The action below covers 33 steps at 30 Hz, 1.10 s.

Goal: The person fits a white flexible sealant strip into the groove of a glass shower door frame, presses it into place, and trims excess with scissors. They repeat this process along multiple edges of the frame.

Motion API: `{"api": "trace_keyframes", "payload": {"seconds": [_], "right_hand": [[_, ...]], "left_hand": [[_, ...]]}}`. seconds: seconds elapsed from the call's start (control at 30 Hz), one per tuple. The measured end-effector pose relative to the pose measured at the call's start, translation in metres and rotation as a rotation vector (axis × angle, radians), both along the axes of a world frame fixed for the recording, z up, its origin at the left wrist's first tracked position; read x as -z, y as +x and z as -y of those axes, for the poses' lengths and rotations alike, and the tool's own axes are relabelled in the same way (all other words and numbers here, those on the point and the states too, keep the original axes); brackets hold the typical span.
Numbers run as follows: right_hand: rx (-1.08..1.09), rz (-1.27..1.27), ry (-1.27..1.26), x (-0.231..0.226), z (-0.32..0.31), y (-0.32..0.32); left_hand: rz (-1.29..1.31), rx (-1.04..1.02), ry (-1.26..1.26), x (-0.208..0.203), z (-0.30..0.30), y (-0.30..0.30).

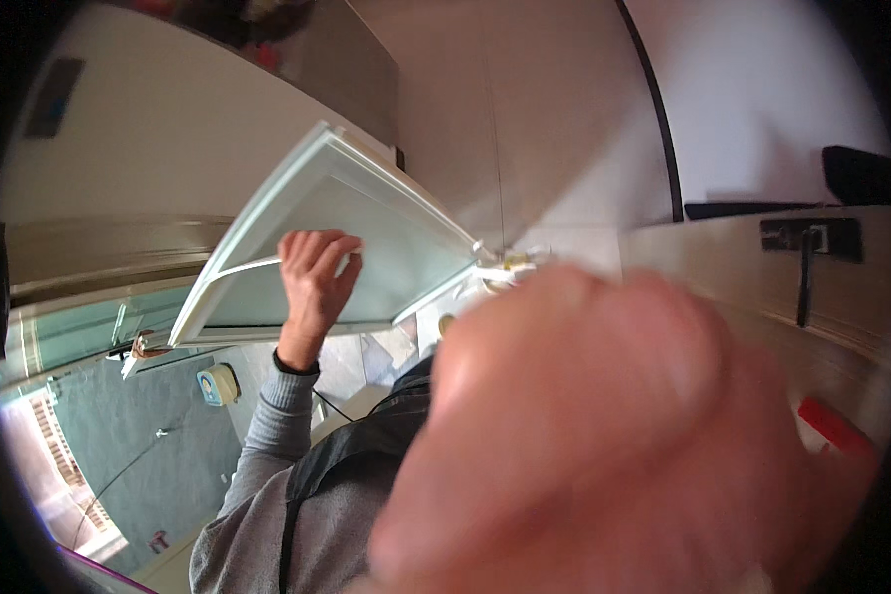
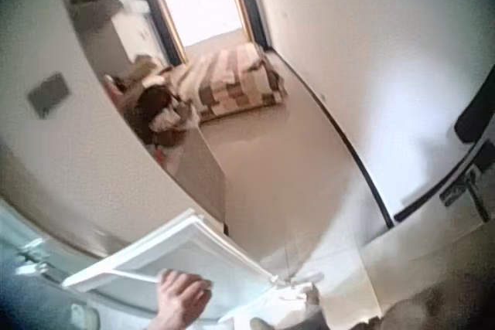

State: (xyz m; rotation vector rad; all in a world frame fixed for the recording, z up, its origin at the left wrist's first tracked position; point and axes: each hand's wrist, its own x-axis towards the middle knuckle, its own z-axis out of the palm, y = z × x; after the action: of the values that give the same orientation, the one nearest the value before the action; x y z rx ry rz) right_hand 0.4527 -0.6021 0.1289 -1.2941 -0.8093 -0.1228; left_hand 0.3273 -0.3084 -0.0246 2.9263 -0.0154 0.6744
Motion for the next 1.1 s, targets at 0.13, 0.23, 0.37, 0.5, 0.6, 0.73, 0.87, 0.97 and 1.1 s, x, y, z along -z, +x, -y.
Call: {"api": "trace_keyframes", "payload": {"seconds": [0.13, 0.23, 0.37, 0.5, 0.6, 0.73, 0.87, 0.97, 1.1], "right_hand": [[0.023, 0.156, 0.151, -0.046, -0.003, -0.008], [0.037, 0.230, 0.266, -0.063, 0.002, -0.021], [0.066, 0.181, 0.339, -0.061, -0.007, -0.024], [0.202, 0.025, 0.178, -0.007, -0.064, 0.005], [0.035, -0.189, -0.420, 0.071, -0.147, 0.041], [-0.093, 0.070, -0.447, 0.158, -0.199, 0.052], [-0.125, 0.137, -0.453, 0.185, -0.215, 0.056], [-0.163, 0.155, -0.425, 0.184, -0.224, 0.056], [-0.175, 0.205, -0.426, 0.186, -0.230, 0.058]], "left_hand": [[0.051, -0.028, -0.054, -0.007, -0.003, 0.001], [0.096, -0.020, -0.055, -0.003, -0.014, 0.016], [0.068, -0.048, -0.216, -0.001, -0.038, 0.032], [0.012, -0.115, -0.306, -0.009, -0.064, 0.042], [-0.022, -0.147, -0.286, -0.011, -0.067, 0.050], [-0.061, -0.167, -0.298, -0.012, -0.069, 0.055], [-0.091, -0.183, -0.298, -0.010, -0.071, 0.057], [-0.100, -0.179, -0.271, -0.009, -0.073, 0.058], [-0.109, -0.192, -0.256, -0.006, -0.074, 0.061]]}}
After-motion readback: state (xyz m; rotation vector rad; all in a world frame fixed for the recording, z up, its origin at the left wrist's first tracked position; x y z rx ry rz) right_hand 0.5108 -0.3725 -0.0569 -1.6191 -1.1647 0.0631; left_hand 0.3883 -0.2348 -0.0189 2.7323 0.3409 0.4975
